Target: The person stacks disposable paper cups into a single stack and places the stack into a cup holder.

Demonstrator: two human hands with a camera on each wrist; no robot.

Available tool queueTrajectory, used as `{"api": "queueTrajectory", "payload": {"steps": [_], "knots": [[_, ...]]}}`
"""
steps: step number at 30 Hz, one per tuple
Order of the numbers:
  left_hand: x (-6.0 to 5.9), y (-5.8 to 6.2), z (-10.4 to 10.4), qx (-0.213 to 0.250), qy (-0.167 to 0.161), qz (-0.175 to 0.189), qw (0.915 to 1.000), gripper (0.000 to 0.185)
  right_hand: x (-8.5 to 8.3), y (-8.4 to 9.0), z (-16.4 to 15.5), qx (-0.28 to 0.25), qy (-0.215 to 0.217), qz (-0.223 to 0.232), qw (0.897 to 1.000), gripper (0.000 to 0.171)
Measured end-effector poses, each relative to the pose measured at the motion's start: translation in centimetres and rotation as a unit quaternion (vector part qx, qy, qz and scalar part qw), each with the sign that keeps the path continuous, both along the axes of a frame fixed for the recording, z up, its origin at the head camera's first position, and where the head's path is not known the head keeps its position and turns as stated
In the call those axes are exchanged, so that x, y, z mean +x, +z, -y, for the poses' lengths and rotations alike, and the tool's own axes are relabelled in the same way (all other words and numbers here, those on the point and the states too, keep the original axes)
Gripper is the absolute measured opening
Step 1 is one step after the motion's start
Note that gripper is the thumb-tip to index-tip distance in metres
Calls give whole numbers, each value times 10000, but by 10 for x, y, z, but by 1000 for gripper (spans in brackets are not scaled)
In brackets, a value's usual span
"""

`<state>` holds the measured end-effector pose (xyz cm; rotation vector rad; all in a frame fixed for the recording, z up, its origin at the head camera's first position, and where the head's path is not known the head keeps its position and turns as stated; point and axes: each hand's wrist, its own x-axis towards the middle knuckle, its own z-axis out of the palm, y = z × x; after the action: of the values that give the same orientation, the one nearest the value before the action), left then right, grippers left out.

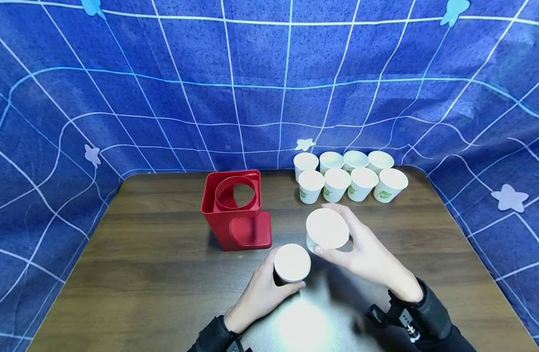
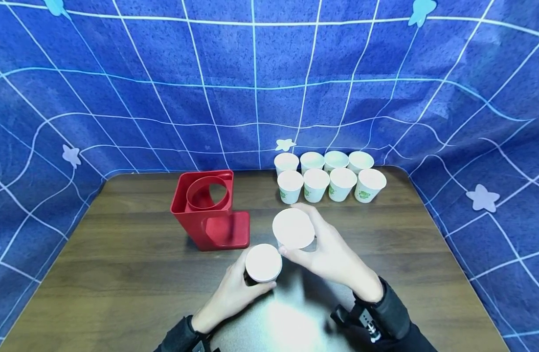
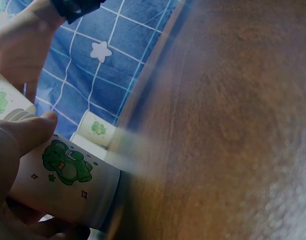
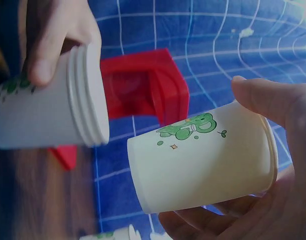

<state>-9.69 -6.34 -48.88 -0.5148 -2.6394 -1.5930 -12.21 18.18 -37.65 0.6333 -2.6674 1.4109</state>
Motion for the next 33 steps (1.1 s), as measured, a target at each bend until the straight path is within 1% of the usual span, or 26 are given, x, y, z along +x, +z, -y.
{"api": "queueTrajectory", "payload": {"steps": [6,13,17,22,26,29,33], "knots": [[0,1,0,28,-28,97,9999,77,4,1,12,-117,397,-57,9991,77],[0,0,1,-82,7,25,10000,75,7,-4,23,-20,799,-192,9966,80],[0,-1,1,-123,43,-3,9999,74,7,-8,27,-7,991,-159,9949,81],[0,-1,1,-84,59,9,9999,72,7,-12,31,70,1120,-124,9936,80],[1,-1,1,-73,65,31,9999,75,7,-15,33,166,1132,-129,9934,80],[0,-1,1,-78,53,28,10000,76,7,-17,35,191,1138,-49,9933,80],[0,-2,1,-88,38,-42,9999,77,5,-22,37,216,1167,-3,9929,80]]}}
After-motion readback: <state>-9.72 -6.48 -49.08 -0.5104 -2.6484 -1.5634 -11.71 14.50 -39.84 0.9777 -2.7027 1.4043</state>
